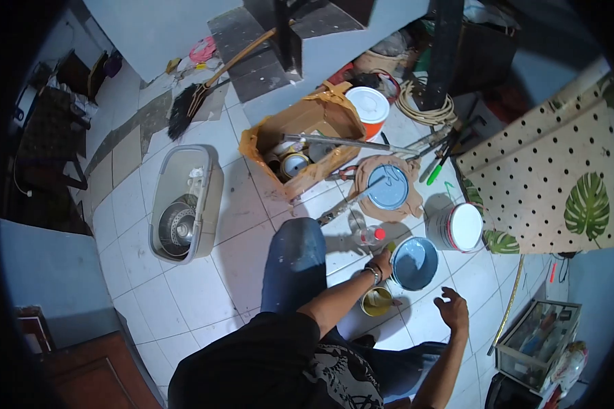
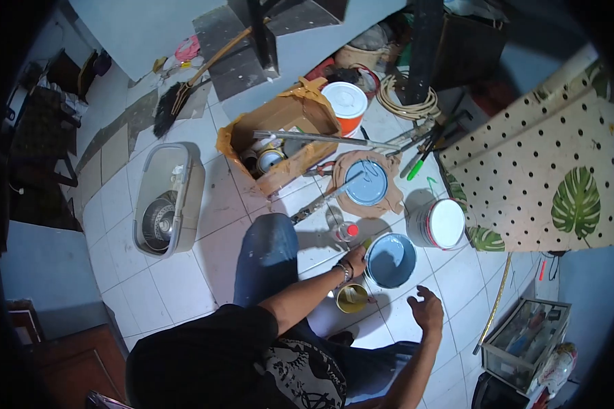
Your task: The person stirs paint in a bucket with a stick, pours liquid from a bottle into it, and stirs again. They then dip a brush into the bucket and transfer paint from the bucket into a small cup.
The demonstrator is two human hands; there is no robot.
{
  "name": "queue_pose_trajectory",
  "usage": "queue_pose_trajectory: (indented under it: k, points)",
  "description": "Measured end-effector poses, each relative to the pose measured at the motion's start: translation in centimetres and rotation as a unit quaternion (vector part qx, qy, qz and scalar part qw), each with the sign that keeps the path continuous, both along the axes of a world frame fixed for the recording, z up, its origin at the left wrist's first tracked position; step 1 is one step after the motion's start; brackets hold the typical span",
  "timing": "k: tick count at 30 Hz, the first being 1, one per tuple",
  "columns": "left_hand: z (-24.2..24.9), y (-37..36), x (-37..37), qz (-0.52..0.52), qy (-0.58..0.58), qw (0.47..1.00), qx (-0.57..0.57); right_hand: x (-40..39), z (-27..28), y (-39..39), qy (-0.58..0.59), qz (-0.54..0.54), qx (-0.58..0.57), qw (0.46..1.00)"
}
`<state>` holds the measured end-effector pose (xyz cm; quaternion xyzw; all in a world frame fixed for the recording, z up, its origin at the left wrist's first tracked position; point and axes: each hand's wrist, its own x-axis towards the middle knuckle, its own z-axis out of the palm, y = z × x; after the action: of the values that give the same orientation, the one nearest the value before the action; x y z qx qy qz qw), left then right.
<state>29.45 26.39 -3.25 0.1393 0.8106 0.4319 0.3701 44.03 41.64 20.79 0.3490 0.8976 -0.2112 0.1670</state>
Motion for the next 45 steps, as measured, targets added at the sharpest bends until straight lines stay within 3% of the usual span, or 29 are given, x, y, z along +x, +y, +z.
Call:
queue_pose_trajectory:
  k: [5,10,12,14,16,19,22,24,26,30,34,37,42,45]
  points:
    - [1.6,0.1,-0.4,-0.010,0.023,1.000,0.001,-0.7,3.6,1.2,-0.051,0.015,0.023,0.998]
    - [2.1,0.3,-0.3,0.000,-0.044,0.999,-0.024,-2.4,2.6,2.7,-0.088,0.087,0.058,0.991]
    - [2.0,0.3,-0.2,0.017,-0.090,0.996,-0.007,-3.1,2.4,1.5,-0.084,0.061,0.009,0.995]
    - [1.3,0.3,0.1,0.032,-0.064,0.997,0.006,-3.9,2.3,0.6,-0.110,0.043,-0.040,0.992]
    - [0.4,0.7,0.8,0.050,-0.059,0.997,0.019,-4.8,2.6,0.8,-0.120,0.117,-0.047,0.985]
    - [-1.4,0.8,1.8,0.093,-0.032,0.993,0.062,-6.3,2.2,0.4,0.021,0.070,-0.033,0.997]
    - [-1.4,0.7,1.6,0.077,-0.035,0.993,0.078,-6.1,1.6,0.4,0.054,-0.010,-0.052,0.997]
    - [-1.7,0.4,1.5,0.065,-0.015,0.994,0.086,-4.0,-0.1,1.6,-0.003,0.051,-0.019,0.999]
    - [-1.0,0.2,1.1,0.078,-0.022,0.992,0.096,-3.9,1.6,0.6,-0.057,0.028,-0.018,0.998]
    - [-3.4,0.8,1.1,0.082,-0.027,0.987,0.135,-3.4,3.9,-0.6,0.000,-0.009,-0.052,0.999]
    - [-0.2,0.4,1.1,0.088,-0.037,0.990,0.103,-2.1,5.1,-1.6,0.066,-0.064,-0.079,0.993]
    - [0.4,0.2,2.5,0.115,0.033,0.982,0.146,0.7,3.8,-0.6,0.054,-0.062,-0.054,0.995]
    - [-1.5,0.6,1.6,0.070,0.076,0.982,0.161,3.0,4.5,-0.4,0.012,-0.120,-0.024,0.992]
    - [1.2,0.4,0.8,0.049,0.071,0.991,0.105,4.2,4.0,-0.8,-0.004,-0.134,-0.023,0.991]
